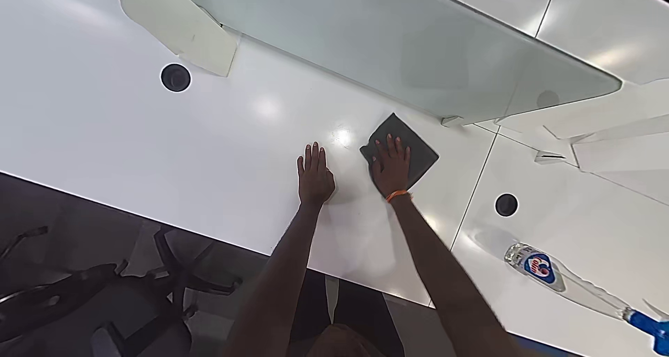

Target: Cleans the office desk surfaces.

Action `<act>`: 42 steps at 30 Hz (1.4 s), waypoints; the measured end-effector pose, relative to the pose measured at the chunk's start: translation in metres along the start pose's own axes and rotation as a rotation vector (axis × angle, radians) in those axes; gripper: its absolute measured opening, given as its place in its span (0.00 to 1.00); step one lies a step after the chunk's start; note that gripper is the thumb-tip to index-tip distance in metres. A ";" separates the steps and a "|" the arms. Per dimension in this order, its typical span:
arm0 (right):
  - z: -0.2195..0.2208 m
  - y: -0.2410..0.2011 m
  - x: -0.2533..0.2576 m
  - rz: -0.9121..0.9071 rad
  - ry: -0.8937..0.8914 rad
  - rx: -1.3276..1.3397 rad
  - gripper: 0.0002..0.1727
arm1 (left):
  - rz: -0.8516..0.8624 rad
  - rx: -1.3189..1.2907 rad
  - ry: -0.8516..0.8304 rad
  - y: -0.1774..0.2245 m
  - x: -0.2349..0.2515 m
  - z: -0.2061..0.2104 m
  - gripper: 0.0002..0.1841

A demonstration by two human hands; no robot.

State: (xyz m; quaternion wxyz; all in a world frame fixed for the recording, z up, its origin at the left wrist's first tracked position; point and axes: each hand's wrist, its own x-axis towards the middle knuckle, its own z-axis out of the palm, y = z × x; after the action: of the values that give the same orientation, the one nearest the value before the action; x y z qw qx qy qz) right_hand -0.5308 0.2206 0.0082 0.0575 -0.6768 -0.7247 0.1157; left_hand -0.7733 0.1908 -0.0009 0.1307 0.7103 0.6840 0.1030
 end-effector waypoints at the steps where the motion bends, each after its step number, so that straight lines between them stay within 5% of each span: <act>1: 0.004 -0.015 -0.015 0.061 0.005 -0.007 0.30 | -0.003 0.002 -0.007 0.000 0.000 0.000 0.32; 5: 0.017 -0.060 -0.054 0.073 0.009 0.198 0.28 | -0.002 -0.001 -0.018 0.000 0.000 0.003 0.33; 8: -0.015 -0.069 -0.058 0.182 0.022 0.888 0.23 | 0.008 0.002 -0.008 -0.003 0.001 0.003 0.32; 11: -0.071 -0.045 -0.060 0.351 -0.049 1.476 0.23 | 0.003 0.010 -0.019 -0.003 -0.001 0.004 0.33; 14: -0.099 -0.002 -0.065 0.311 -0.084 1.614 0.25 | 0.004 0.016 -0.008 -0.003 -0.001 0.004 0.33; 21: -0.088 0.091 -0.064 0.509 0.393 0.760 0.23 | 0.014 0.025 0.019 -0.004 -0.002 0.006 0.33; 28: -0.032 0.034 -0.072 0.127 0.089 0.155 0.37 | -0.002 0.012 -0.003 -0.002 -0.001 0.004 0.32; 31: -0.006 0.003 -0.067 0.152 -0.116 -0.076 0.48 | -0.002 0.014 -0.002 -0.002 -0.001 0.003 0.32; 42: 0.000 -0.012 0.006 0.263 -0.014 -0.058 0.39 | -0.021 0.024 -0.038 0.000 0.002 -0.001 0.32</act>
State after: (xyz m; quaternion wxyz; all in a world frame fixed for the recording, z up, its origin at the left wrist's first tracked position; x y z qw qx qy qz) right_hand -0.5429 0.2254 0.0108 0.0169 -0.7664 -0.6333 0.1059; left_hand -0.7739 0.1925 -0.0005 0.1361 0.7066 0.6898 0.0798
